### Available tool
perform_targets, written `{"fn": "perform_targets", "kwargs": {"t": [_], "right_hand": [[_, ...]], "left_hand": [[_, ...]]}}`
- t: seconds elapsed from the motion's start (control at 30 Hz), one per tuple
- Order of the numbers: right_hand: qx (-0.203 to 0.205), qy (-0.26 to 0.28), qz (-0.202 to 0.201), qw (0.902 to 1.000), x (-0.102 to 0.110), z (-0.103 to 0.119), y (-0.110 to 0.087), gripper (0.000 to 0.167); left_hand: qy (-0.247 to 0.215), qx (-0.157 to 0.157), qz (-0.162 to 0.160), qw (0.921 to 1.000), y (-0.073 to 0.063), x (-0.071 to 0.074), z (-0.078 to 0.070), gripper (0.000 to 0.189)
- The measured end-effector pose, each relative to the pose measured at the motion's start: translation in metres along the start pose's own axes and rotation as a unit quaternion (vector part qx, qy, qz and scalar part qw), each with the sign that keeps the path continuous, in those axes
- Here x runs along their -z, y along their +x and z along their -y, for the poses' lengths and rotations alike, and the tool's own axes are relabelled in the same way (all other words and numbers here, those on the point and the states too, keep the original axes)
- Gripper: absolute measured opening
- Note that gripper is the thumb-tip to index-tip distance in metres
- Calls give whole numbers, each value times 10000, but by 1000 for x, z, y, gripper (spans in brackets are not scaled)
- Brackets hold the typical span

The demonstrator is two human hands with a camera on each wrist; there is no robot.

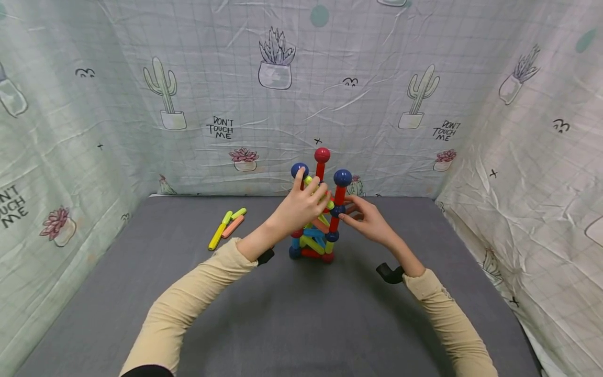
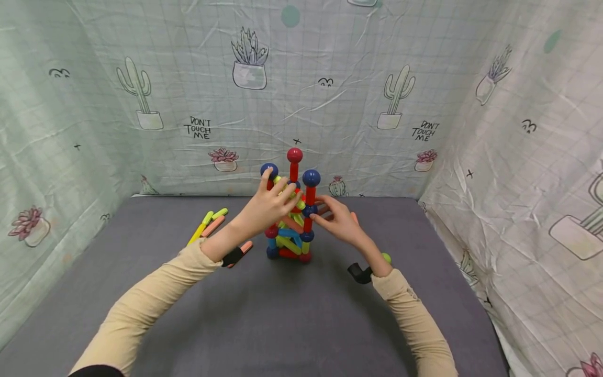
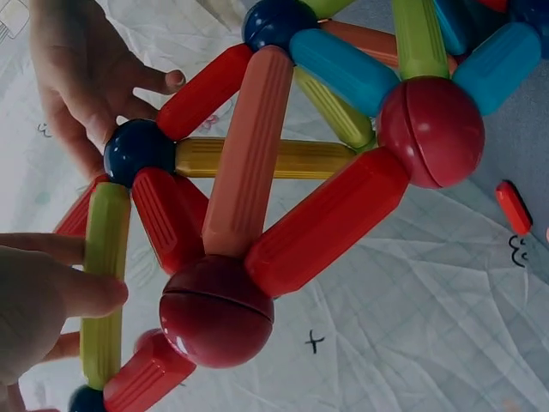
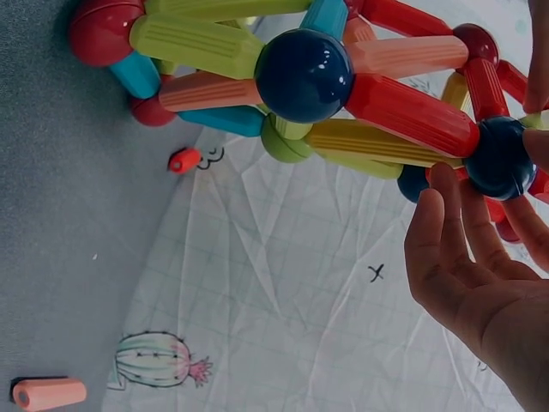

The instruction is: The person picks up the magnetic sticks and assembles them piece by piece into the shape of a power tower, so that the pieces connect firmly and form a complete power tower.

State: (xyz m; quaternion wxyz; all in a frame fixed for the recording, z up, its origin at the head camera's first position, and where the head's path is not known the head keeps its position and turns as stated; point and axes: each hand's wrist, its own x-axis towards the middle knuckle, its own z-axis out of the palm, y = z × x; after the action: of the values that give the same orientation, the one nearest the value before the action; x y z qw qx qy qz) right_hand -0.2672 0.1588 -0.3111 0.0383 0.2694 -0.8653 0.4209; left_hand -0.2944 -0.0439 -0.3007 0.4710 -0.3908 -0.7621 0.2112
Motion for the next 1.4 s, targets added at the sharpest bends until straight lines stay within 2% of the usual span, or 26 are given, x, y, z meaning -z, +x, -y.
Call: {"fn": "perform_targets", "kwargs": {"t": [0.13,0.23,0.33,0.4,0.47,0.53,0.63,0.7,0.8,0.93,1.0,1.07,1.13,1.23,1.27,1.4], "right_hand": [[-2,3,-23,10000,0,1,0,38],[53,-53,-27,10000,1,0,0,38],[102,-171,5,9998,2,-1,-1,38],[95,-231,26,9997,2,-3,-2,38],[59,-215,52,9997,4,-5,-3,38],[46,-150,85,9998,5,-7,-3,38],[55,-75,131,9999,5,-9,-4,39],[63,-51,147,9999,4,-10,-3,39],[34,51,126,9999,3,-11,-3,40],[31,293,133,9995,2,-10,-4,39],[65,360,171,9992,1,-9,-5,37],[165,375,212,9989,-1,-4,-7,35],[298,359,259,9986,-5,2,-9,34],[508,433,373,9971,-13,14,-10,36],[542,442,414,9967,-16,17,-10,38],[632,539,524,9952,-27,26,-9,41]], "left_hand": [[-28,86,76,9999,2,-1,0,20],[-32,100,-76,9999,0,-1,0,20],[-238,223,-584,9978,-6,-1,-3,20],[-537,503,-1045,9918,-13,-2,-7,20],[-1086,1008,-1433,9785,-22,-4,-14,20],[-1694,1697,-1540,9585,-31,-7,-21,22],[-2474,2641,-1302,9231,-43,-14,-32,25],[-2795,2985,-1054,9065,-50,-18,-36,24],[-3183,3076,-928,8919,-55,-21,-38,18],[-3595,3056,-1004,8759,-57,-28,-34,16],[-3826,3070,-1018,8654,-57,-33,-30,17],[-4158,3060,-1013,8504,-56,-41,-23,16],[-4539,3064,-937,8314,-54,-50,-16,16],[-4914,3069,-774,8114,-50,-62,-7,16],[-4983,3079,-711,8074,-48,-66,-5,17],[-5036,3077,-420,8062,-44,-76,0,20]]}}
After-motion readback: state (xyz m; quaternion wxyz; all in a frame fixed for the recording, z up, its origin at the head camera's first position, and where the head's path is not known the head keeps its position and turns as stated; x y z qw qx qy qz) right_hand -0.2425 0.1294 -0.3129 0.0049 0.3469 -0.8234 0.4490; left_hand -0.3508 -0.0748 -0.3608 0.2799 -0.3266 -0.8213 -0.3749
